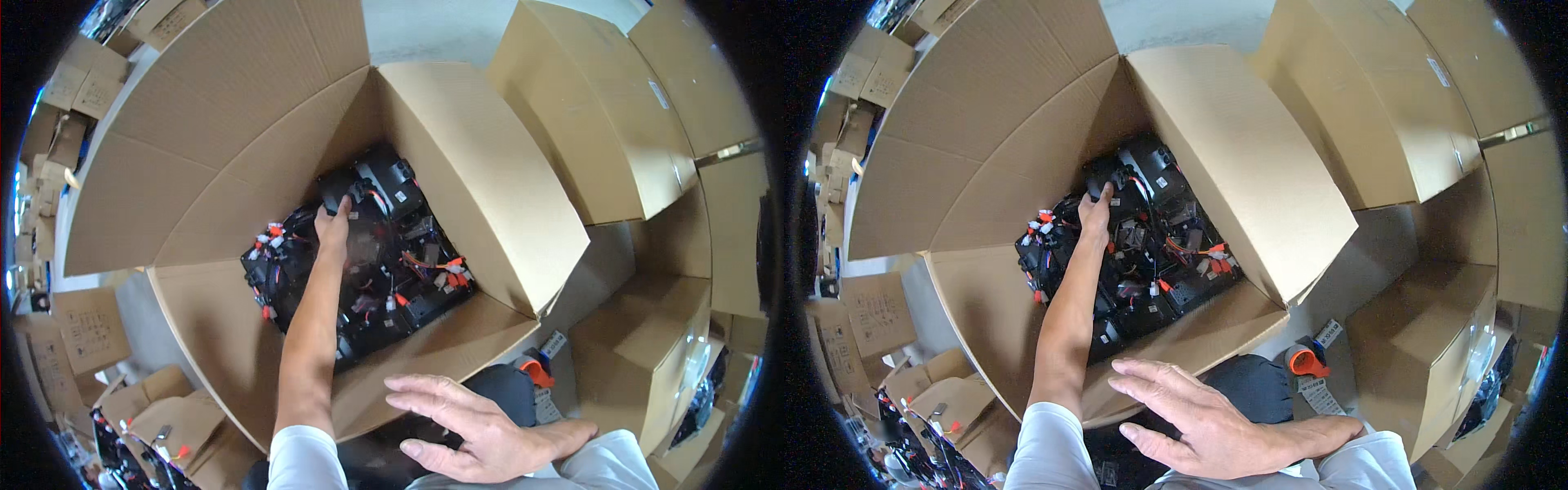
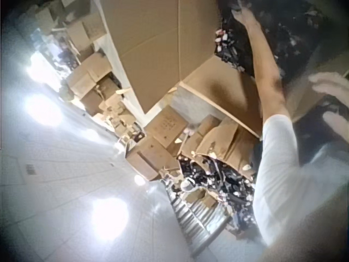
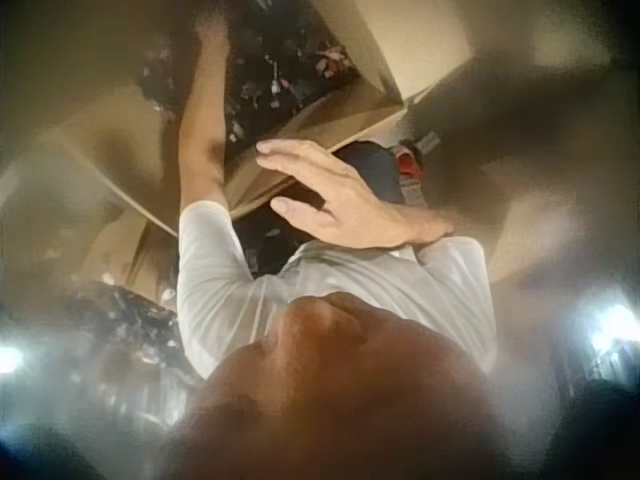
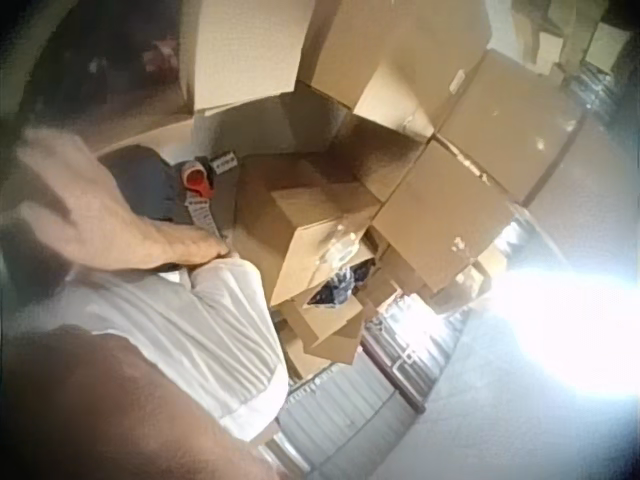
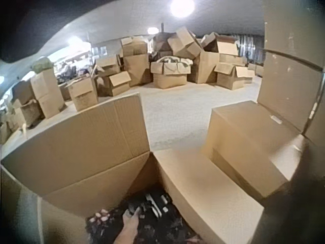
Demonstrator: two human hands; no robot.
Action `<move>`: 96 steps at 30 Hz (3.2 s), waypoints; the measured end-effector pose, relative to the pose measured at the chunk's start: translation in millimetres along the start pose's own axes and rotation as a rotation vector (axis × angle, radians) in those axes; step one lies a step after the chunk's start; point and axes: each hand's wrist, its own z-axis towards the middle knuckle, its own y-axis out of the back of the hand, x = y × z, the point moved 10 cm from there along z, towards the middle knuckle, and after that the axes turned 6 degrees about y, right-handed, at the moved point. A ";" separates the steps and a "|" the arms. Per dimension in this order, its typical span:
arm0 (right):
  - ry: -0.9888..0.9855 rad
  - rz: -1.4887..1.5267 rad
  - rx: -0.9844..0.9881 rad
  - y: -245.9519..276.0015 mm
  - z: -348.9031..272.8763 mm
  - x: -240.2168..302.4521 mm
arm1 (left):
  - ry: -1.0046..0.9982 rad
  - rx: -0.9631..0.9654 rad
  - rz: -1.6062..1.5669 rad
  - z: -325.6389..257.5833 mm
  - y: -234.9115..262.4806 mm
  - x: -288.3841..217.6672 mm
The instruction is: The person packs electronic components and wires into cardboard boxes, then seals the boxes with packing tape using a tape dispenser and applies labels.
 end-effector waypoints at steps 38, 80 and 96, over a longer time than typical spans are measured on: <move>0.191 -0.638 0.289 -232.8 -131.3 45.2 | 0.342 -0.889 0.844 -1140.1 925.5 -83.9; 0.398 0.965 0.292 -506.4 -129.6 358.3 | 0.114 -1.268 0.646 -1152.3 544.6 2.0; 0.405 0.333 0.398 -337.2 -173.6 301.3 | -0.626 -0.672 -0.560 -1084.1 473.9 -136.9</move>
